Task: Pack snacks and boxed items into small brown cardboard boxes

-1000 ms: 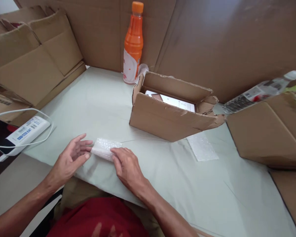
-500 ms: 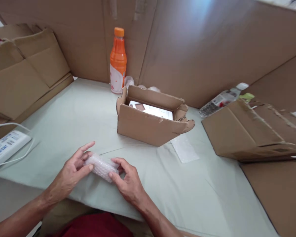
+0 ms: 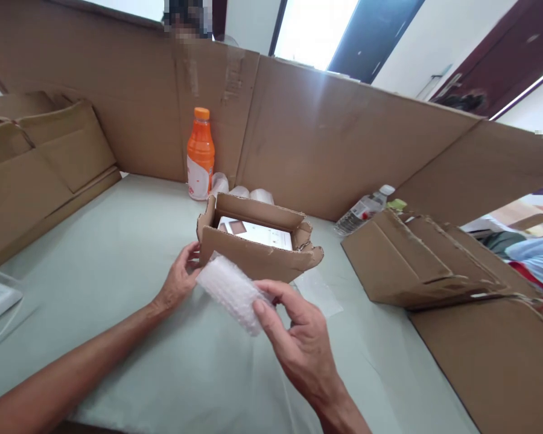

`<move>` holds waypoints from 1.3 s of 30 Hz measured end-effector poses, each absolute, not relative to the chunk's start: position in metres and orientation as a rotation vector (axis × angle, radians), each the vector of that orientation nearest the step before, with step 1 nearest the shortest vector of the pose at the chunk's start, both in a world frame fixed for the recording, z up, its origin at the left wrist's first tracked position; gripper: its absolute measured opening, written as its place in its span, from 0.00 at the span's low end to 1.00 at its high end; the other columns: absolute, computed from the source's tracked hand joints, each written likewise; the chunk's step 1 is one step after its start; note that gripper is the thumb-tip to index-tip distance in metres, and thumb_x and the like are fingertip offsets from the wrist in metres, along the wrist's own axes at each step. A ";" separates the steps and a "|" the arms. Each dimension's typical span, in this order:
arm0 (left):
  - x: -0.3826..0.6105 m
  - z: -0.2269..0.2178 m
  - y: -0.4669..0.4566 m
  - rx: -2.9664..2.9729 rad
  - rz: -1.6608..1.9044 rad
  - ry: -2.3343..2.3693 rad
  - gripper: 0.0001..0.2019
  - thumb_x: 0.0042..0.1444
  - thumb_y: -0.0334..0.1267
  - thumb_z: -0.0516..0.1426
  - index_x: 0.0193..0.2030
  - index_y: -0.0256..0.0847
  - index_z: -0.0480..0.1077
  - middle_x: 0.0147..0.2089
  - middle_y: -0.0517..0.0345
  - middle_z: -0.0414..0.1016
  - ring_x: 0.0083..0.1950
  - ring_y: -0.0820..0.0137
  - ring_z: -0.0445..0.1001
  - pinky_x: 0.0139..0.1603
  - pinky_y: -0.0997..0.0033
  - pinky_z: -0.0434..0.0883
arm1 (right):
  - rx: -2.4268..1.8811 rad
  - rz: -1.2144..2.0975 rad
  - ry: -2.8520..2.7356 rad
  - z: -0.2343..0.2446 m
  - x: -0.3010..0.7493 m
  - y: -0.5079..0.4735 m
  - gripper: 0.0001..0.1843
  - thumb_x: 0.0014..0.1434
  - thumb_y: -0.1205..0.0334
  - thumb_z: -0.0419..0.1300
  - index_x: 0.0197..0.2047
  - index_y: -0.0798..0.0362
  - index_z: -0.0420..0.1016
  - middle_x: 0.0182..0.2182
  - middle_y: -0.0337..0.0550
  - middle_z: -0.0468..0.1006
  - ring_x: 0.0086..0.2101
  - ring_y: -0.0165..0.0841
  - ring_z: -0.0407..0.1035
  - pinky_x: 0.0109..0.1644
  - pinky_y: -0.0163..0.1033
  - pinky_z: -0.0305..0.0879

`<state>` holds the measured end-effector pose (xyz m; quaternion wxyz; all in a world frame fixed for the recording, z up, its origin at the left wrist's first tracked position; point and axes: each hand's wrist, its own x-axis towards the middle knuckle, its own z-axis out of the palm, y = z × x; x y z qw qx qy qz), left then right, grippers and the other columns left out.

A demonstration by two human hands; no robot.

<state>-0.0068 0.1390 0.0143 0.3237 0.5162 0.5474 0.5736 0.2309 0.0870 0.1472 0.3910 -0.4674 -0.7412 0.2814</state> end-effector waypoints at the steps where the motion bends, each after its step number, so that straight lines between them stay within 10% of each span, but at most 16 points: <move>1: -0.003 0.008 0.141 1.375 1.499 1.424 0.28 0.52 0.36 0.59 0.62 0.39 0.64 0.58 0.43 0.72 0.57 0.59 0.73 0.57 0.54 0.73 | -1.197 0.685 -1.908 0.151 0.235 0.089 0.10 0.64 0.54 0.61 0.44 0.46 0.81 0.34 0.43 0.81 0.31 0.35 0.74 0.36 0.38 0.73; 12: -0.013 -0.002 0.131 1.454 1.281 1.522 0.26 0.58 0.48 0.59 0.60 0.38 0.65 0.51 0.48 0.73 0.51 0.61 0.75 0.49 0.62 0.74 | -1.471 1.177 -1.912 0.087 0.280 0.066 0.10 0.63 0.58 0.59 0.41 0.52 0.80 0.35 0.42 0.82 0.36 0.34 0.74 0.36 0.35 0.70; 24: -0.011 -0.005 0.129 1.466 1.279 1.579 0.22 0.58 0.46 0.59 0.57 0.40 0.65 0.48 0.53 0.73 0.47 0.64 0.74 0.44 0.68 0.71 | -1.430 0.003 -2.095 0.051 0.404 0.140 0.14 0.63 0.73 0.48 0.39 0.51 0.73 0.46 0.51 0.81 0.51 0.41 0.73 0.58 0.52 0.67; 34: -0.013 -0.009 0.129 1.479 1.279 1.675 0.19 0.52 0.48 0.61 0.47 0.43 0.68 0.39 0.58 0.72 0.41 0.63 0.74 0.43 0.65 0.70 | -1.321 0.020 -2.630 0.032 0.449 0.153 0.30 0.50 0.77 0.54 0.56 0.53 0.72 0.60 0.53 0.75 0.60 0.45 0.68 0.57 0.50 0.64; 39: -0.011 -0.005 0.131 1.499 1.264 1.708 0.19 0.50 0.48 0.61 0.46 0.42 0.67 0.37 0.59 0.72 0.39 0.63 0.74 0.41 0.64 0.71 | -1.314 -0.149 -2.717 0.038 0.434 0.167 0.17 0.59 0.75 0.52 0.47 0.54 0.76 0.51 0.53 0.81 0.51 0.42 0.72 0.50 0.45 0.61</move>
